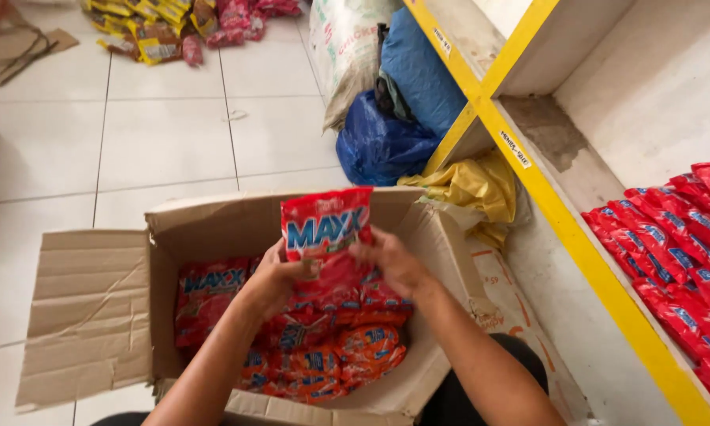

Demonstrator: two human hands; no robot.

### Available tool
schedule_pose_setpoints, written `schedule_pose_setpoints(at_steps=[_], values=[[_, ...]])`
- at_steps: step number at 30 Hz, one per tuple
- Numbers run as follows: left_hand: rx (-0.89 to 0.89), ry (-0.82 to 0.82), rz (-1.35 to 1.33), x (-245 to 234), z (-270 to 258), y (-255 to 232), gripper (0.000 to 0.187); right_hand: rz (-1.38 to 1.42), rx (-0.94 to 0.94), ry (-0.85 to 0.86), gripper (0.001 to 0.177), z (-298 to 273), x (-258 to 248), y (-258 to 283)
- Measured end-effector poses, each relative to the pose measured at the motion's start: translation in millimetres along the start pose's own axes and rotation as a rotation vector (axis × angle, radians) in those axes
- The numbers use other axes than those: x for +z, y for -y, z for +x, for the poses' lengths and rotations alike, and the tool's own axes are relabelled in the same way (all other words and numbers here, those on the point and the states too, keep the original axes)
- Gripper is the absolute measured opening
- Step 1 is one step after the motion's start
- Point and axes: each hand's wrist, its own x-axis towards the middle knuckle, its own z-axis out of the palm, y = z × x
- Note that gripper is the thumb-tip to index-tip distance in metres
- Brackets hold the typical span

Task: Taking candy bags from a cardboard box on the floor and arranging them on grocery store shelves.

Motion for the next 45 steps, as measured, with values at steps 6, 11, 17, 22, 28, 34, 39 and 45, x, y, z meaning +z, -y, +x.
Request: schedule_pose_setpoints(at_steps=[6, 11, 17, 22, 28, 34, 39, 45], values=[[0.026, -0.172, 0.414, 20, -10, -18, 0.037, 0.101, 0.050, 0.184, 0.052, -16, 19, 1], [0.050, -0.263, 0.674, 55, -33, -37, 0.038, 0.072, 0.046, 0.150, 0.049, -27, 33, 21], [0.124, -0.172, 0.637, 36, -29, -18, 0.034, 0.079, -0.010, 0.215, 0.031, -27, 26, 19], [0.028, -0.228, 0.603, 48, -37, -32, 0.036, 0.041, -0.068, 0.164, 0.029, -27, 26, 14], [0.125, -0.203, 0.627, 43, -36, -24, 0.040, 0.120, -0.057, 0.107, 0.025, -23, 20, 0], [0.133, -0.184, 0.319, 31, -29, -14, 0.035, 0.288, 0.002, 0.116, 0.029, -24, 28, 13], [0.109, -0.138, 0.290, 44, -38, -30, 0.037, 0.319, 0.009, 0.010, 0.027, -19, 20, 14], [0.115, -0.123, 0.221, 27, -23, -11, 0.041, 0.441, -0.051, 0.019, 0.034, -12, 0, 0]])
